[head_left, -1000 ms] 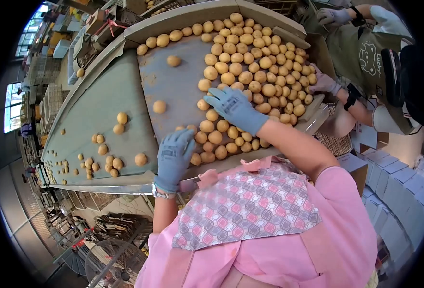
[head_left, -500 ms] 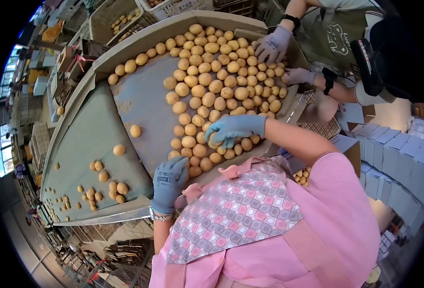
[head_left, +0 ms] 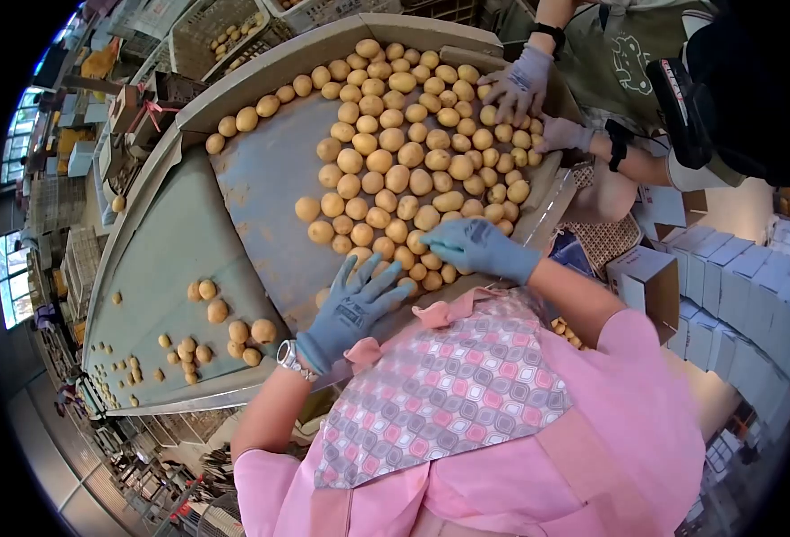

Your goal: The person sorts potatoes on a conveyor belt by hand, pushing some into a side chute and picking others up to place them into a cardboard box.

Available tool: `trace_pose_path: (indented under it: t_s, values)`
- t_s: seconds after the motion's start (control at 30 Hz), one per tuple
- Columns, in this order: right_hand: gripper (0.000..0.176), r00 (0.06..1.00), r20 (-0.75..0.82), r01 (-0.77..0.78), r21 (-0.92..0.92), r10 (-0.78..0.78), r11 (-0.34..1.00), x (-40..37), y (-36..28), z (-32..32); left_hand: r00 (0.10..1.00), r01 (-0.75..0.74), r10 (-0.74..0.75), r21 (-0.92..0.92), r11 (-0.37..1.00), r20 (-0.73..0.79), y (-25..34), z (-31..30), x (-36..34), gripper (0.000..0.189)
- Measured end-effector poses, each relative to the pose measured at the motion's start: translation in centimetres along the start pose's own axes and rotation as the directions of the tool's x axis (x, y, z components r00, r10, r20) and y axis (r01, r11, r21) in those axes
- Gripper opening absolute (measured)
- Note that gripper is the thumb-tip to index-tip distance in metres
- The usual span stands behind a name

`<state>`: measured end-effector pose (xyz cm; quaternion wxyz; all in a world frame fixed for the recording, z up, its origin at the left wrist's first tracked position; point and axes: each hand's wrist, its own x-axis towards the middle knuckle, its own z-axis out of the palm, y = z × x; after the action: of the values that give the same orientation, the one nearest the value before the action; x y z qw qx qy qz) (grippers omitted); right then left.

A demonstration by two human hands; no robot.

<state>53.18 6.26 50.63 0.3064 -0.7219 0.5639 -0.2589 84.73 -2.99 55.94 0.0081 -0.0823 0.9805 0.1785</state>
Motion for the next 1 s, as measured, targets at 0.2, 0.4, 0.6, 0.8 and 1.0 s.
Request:
trace_pose_path:
  t_s: [0.2, 0.4, 0.6, 0.8, 1.0]
  values:
    - [0.029, 0.996, -0.056, -0.079, -0.177, 0.070, 0.981, -4.1, -3.1, -2.1, 0.993, 0.114, -0.118, 0.175, 0.978, 0.013, -9.6, -1.9, -0.8, 0.064]
    - [0.024, 0.873, -0.484, -0.195, -0.225, 0.065, 0.955, -7.8, 0.3, -4.0, 0.683, 0.665, -0.527, 0.132, 0.735, -0.506, -17.1, -6.0, -5.4, 0.062]
    - [0.026, 0.823, -0.559, -0.275, -0.236, 0.101, 0.932, -8.2, -0.2, -3.3, 0.893, 0.399, -0.346, 0.152, 0.904, -0.289, -6.0, -5.6, -0.9, 0.071]
    - [0.025, 0.819, -0.573, -0.221, -0.258, 0.035, 0.941, -7.8, -0.9, -3.8, 1.000, 0.007, -0.007, -0.087, 0.996, 0.005, -0.2, -0.8, 1.2, 0.080]
    - [0.025, 0.834, -0.548, -0.239, -0.247, 0.067, 0.939, -8.0, -0.9, -3.5, 0.990, 0.137, -0.141, 0.233, 0.963, 0.005, -6.9, -2.1, -0.1, 0.073]
